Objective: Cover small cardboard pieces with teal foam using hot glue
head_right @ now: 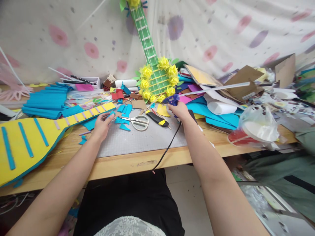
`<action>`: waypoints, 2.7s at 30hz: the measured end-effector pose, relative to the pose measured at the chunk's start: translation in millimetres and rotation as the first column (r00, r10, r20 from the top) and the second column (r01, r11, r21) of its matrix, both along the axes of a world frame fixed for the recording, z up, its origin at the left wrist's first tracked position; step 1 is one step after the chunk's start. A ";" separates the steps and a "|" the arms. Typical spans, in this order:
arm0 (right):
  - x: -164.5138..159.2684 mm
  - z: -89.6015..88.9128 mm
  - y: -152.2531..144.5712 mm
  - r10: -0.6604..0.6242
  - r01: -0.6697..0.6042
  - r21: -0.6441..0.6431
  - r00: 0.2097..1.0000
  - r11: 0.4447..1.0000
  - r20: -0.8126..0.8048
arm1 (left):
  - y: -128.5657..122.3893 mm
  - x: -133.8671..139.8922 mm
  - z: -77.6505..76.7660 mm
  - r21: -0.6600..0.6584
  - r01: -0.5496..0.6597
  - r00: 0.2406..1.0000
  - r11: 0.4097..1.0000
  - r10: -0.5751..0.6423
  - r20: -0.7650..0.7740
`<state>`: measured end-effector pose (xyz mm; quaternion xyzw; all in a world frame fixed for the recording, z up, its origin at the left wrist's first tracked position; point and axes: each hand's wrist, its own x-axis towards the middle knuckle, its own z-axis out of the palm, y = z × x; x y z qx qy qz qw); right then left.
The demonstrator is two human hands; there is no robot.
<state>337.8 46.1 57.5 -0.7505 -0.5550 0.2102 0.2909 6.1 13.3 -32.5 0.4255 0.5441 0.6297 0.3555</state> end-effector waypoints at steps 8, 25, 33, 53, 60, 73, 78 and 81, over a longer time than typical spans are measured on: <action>-7.9 0.4 -3.3 0.094 -0.046 0.119 0.897 0.992 -0.431 | -2.0 0.7 4.7 -0.071 -0.026 0.998 0.997 0.030 0.061; -11.1 17.6 -16.4 0.086 -0.086 -0.008 0.995 0.996 0.057 | -0.6 2.6 6.7 -0.098 -0.062 0.986 0.993 0.076 0.146; -92.6 28.4 -47.2 0.550 -0.563 0.028 0.795 0.826 -0.257 | -2.3 2.6 7.7 -0.084 -0.078 0.989 0.993 0.087 0.117; -132.0 19.1 -35.9 0.608 -0.608 -0.067 0.794 0.791 -0.026 | -8.6 3.8 15.3 -0.045 -0.169 0.981 0.985 0.163 -0.104; -134.0 18.0 -34.9 0.630 -0.628 -0.069 0.776 0.776 0.027 | -6.7 2.3 12.2 -0.040 -0.185 0.976 0.982 0.179 -0.124; -132.0 17.8 -30.0 0.645 -0.645 -0.034 0.759 0.764 0.087 | -4.9 -0.4 8.0 -0.026 -0.193 0.972 0.981 0.188 -0.140; -130.0 18.2 -29.0 0.634 -0.634 -0.047 0.763 0.772 0.126 | -2.9 -2.1 3.6 -0.008 -0.193 0.969 0.981 0.189 -0.159; -129.4 19.2 -29.8 0.633 -0.632 -0.051 0.765 0.774 0.119 | -2.8 -2.1 3.8 -0.014 -0.198 0.966 0.980 0.193 -0.170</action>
